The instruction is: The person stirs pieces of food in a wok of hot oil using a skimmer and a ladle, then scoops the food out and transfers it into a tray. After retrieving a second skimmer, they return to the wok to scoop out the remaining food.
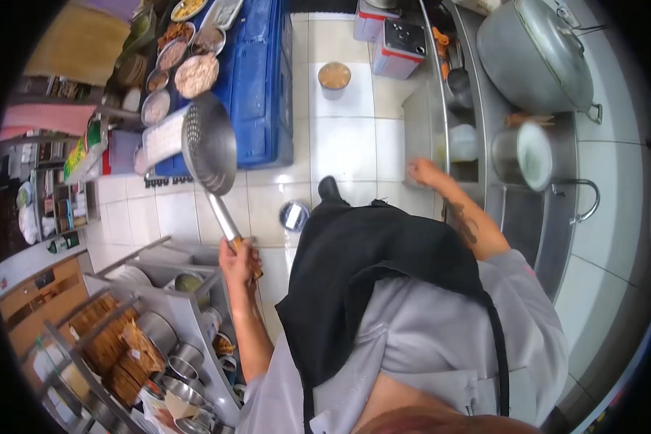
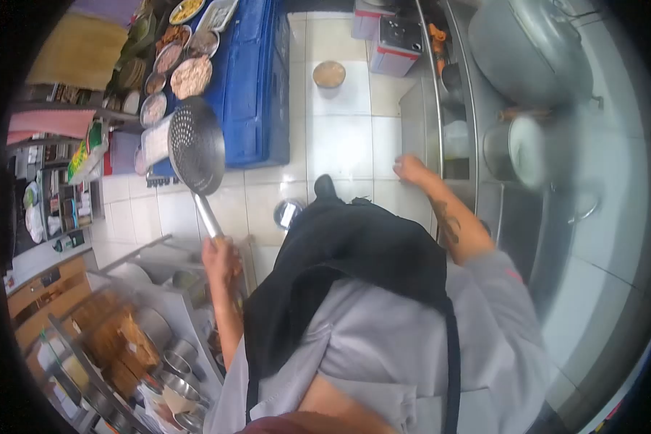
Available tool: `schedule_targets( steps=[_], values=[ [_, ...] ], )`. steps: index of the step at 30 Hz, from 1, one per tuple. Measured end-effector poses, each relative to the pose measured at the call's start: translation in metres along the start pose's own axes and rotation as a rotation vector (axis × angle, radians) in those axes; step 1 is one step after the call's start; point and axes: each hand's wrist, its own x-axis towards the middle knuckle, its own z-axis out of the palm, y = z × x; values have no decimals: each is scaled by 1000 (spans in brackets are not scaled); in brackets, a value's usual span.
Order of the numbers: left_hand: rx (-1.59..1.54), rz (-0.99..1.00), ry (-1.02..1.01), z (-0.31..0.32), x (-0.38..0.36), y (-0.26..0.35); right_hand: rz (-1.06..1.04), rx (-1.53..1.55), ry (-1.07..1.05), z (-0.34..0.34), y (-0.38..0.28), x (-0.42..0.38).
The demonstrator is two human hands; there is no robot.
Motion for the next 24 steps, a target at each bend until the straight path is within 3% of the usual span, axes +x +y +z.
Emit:
schedule_targets(
  steps=[5,8,11,13,17,19,20,24],
  values=[
    [-275,-6,-230,86,91,105,310,198,-44,10,86,4],
    [-457,-67,-395,134,143,143,298,146,-89,27,130,-2],
    [-618,-159,-537,187,190,175,293,65,-138,9,129,-12],
    [-720,-242,-604,223,216,193,257,7,-129,-35,82,0],
    [-820,-369,-644,278,250,213,139,-18,-89,-117,9,99],
    [-858,-394,-656,301,269,221,104,44,-120,-125,47,203],
    [-878,-416,-657,313,284,228,186,152,-124,-173,17,252],
    [-969,-428,-696,337,328,250,69,179,83,-257,-36,357]
  ],
)
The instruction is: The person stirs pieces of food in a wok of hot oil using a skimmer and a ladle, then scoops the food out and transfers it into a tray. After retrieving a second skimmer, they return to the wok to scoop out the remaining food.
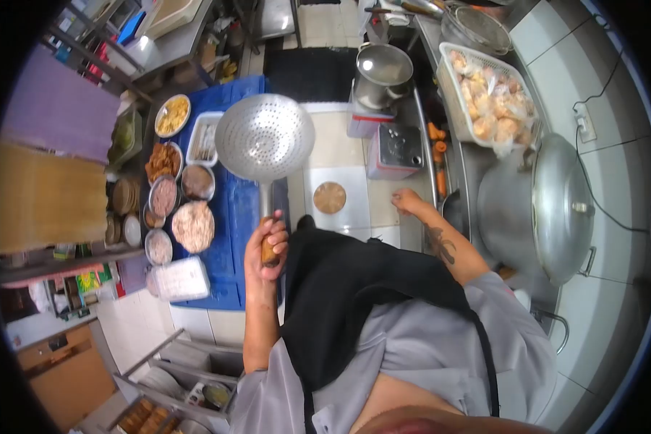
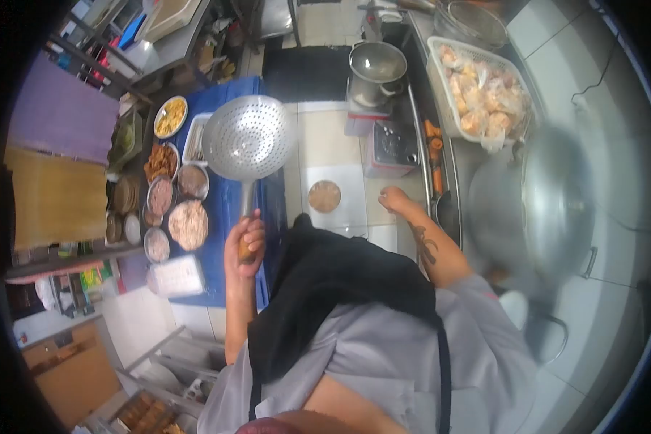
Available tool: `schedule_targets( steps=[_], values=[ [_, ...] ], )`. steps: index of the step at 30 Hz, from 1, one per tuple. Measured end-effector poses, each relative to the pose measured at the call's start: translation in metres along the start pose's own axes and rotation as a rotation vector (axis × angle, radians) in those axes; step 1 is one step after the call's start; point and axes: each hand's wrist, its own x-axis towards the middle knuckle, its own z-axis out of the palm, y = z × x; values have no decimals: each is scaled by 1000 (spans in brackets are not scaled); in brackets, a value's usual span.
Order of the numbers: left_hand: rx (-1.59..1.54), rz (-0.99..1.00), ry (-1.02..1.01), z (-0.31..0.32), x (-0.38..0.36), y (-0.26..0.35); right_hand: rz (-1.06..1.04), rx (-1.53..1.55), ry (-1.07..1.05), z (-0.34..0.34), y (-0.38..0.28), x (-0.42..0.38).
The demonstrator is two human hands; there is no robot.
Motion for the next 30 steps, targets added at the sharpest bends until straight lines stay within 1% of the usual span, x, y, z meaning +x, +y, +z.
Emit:
schedule_targets(
  steps=[3,5,6,8,10,12,13,14,16,17,18,19,20,21,22,25,27,28,30],
  values=[
    [-56,-40,-35,12,40,32,102,115,84,-38,-55,45],
    [7,-19,-25,23,74,61,177,182,106,-64,-94,59],
    [29,-19,-31,30,91,76,132,144,70,-72,-98,70],
    [59,-22,-31,46,120,101,51,66,-16,-73,-62,91],
    [69,-64,-41,63,150,134,-297,-445,219,-57,-15,106],
    [95,-98,-56,84,185,163,-141,-84,9,-59,-4,88],
    [107,-113,-58,94,203,175,-76,-233,-46,-38,37,96],
    [120,-130,-58,104,219,186,349,265,-35,-46,0,55],
    [146,-161,-67,126,254,202,-460,-670,-168,-20,52,41],
    [129,-179,-94,138,271,209,-573,-788,-152,-9,62,28],
    [112,-195,-125,149,289,214,-475,-688,-175,-7,59,18],
    [93,-211,-157,160,308,218,-98,-316,-195,-6,54,11],
    [81,-230,-177,168,327,222,174,-57,-173,-10,43,13],
    [69,-248,-185,177,342,223,407,144,-127,-12,33,15],
    [54,-267,-200,187,360,224,536,267,-81,-17,27,21],
    [-6,-320,-180,209,409,224,524,295,-52,-39,19,63],
    [-53,-313,-181,226,432,221,478,284,-29,-72,13,104],
    [-62,-316,-213,231,443,220,449,281,-12,-92,5,128],
    [-61,-295,-194,240,461,222,397,286,35,-131,-14,184]
  ],
)
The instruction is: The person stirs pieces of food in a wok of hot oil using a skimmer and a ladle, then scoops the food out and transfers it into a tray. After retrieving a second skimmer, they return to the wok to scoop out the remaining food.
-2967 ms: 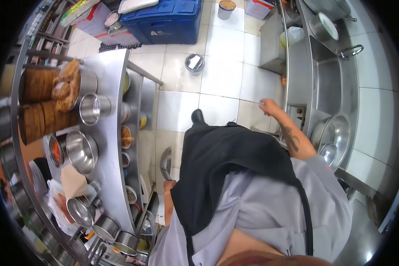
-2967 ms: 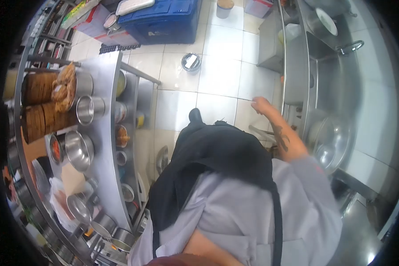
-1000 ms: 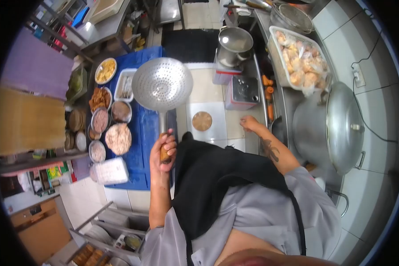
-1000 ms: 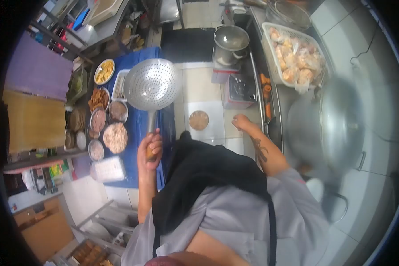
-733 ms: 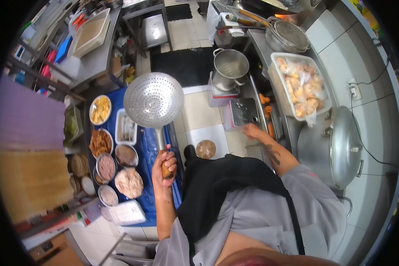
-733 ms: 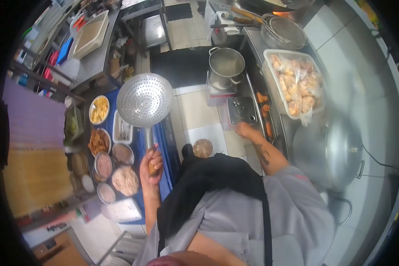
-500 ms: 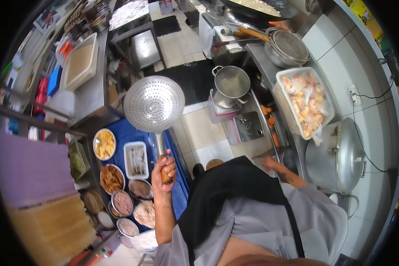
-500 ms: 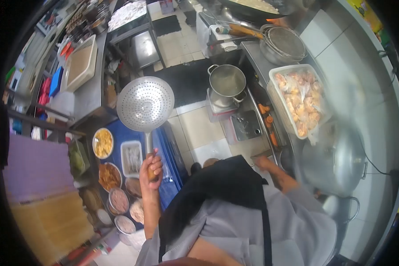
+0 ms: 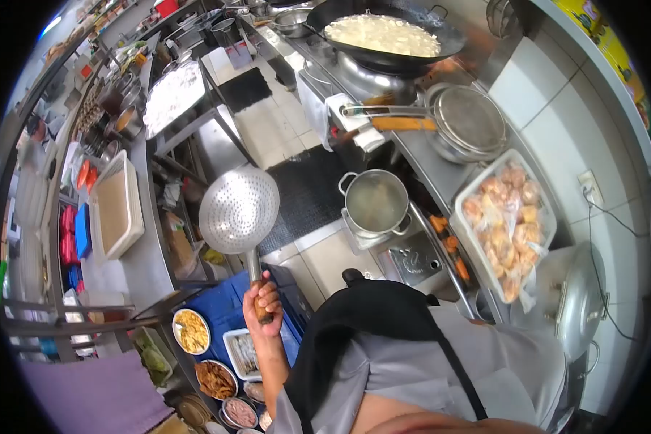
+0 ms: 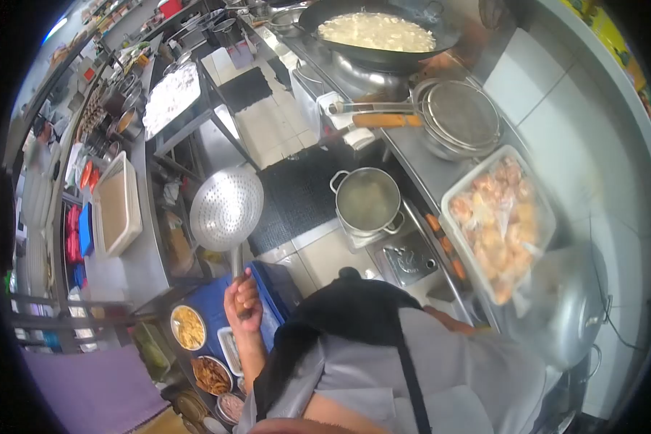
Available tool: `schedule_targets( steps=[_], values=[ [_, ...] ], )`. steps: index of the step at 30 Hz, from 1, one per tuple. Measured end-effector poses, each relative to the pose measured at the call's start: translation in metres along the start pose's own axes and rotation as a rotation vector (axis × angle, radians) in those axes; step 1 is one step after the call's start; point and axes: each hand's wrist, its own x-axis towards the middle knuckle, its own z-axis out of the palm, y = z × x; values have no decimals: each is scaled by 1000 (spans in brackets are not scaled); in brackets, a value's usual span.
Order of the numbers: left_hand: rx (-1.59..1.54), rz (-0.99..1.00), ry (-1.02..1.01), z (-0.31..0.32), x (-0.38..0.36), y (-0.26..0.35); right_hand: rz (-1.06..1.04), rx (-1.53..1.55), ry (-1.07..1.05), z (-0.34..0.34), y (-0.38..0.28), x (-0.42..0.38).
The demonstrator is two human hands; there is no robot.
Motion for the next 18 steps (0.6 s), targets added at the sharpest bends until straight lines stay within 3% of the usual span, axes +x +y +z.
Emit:
schedule_targets(
  steps=[9,18],
  values=[
    [-15,43,121,-7,63,61,-208,159,116,-93,-232,132],
    [155,-92,241,22,161,164,-91,-26,-22,-45,-250,147]
  ],
)
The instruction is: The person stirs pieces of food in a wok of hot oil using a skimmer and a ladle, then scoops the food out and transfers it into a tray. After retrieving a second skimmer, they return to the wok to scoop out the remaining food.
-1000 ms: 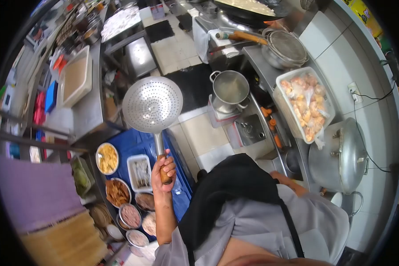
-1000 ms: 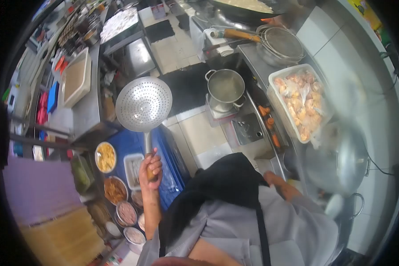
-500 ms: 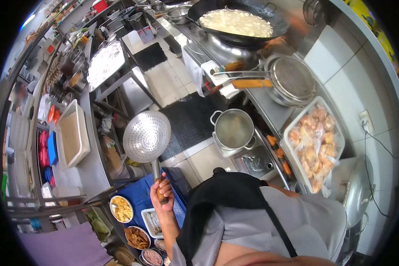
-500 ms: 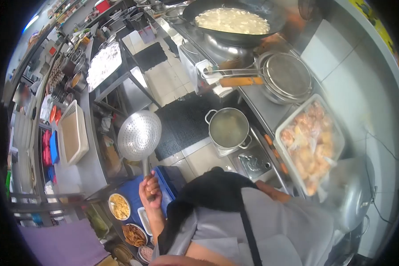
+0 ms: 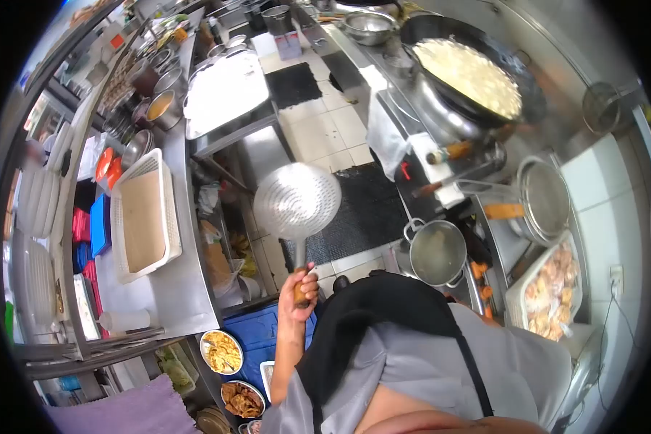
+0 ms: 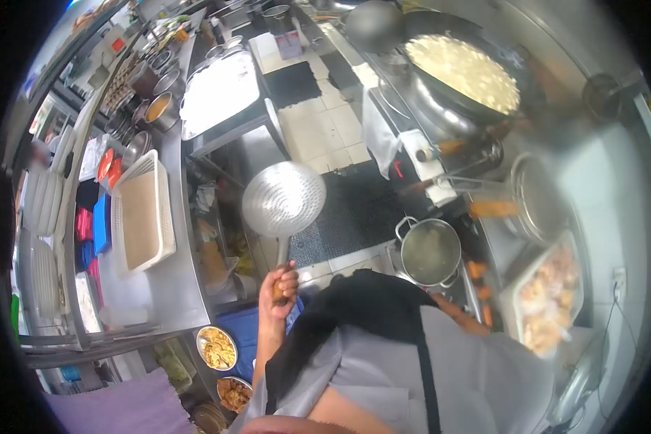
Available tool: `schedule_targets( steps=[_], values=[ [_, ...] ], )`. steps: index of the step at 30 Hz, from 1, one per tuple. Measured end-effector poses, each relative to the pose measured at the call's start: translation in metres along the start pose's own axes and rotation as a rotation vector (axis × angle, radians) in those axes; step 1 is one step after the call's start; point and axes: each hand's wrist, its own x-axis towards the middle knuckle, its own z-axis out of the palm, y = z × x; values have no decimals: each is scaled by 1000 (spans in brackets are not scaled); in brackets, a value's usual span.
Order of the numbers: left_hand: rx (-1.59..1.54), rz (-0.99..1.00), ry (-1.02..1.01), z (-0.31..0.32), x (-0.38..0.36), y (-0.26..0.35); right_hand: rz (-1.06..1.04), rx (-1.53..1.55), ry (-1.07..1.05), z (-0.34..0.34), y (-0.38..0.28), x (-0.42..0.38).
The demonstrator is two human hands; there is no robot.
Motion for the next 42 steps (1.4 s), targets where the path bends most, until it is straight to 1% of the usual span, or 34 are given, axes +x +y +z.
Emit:
schedule_targets(
  steps=[2,6,8,13,17,22,25,28,30,33,36,39,40,41,42],
  values=[
    [35,-53,-32,14,29,24,52,17,-6,-1,-6,-2],
    [58,-125,-95,55,88,57,129,118,50,-6,-27,2],
    [48,-200,-110,73,118,71,157,167,73,-9,-39,7],
    [15,-327,-100,128,205,102,202,251,93,-21,-62,47],
    [40,-385,-82,174,265,120,196,299,111,-48,-93,89],
    [106,-409,-94,221,330,145,141,406,229,-106,-149,131],
    [116,-432,-110,251,372,156,131,510,325,-129,-172,138],
    [173,-453,-102,279,424,165,146,602,404,-136,-185,133],
    [226,-471,-100,298,463,170,184,663,445,-126,-187,124],
    [222,-570,-108,316,546,178,296,756,500,-85,-184,106],
    [216,-683,-270,326,647,184,424,838,556,-23,-190,81],
    [354,-765,-310,337,733,188,530,899,605,53,-218,54],
    [462,-786,-214,343,745,189,554,897,623,79,-231,47],
    [574,-798,-126,347,752,190,488,783,654,103,-245,42],
    [730,-724,-131,341,764,188,386,603,706,123,-260,38]
  ],
)
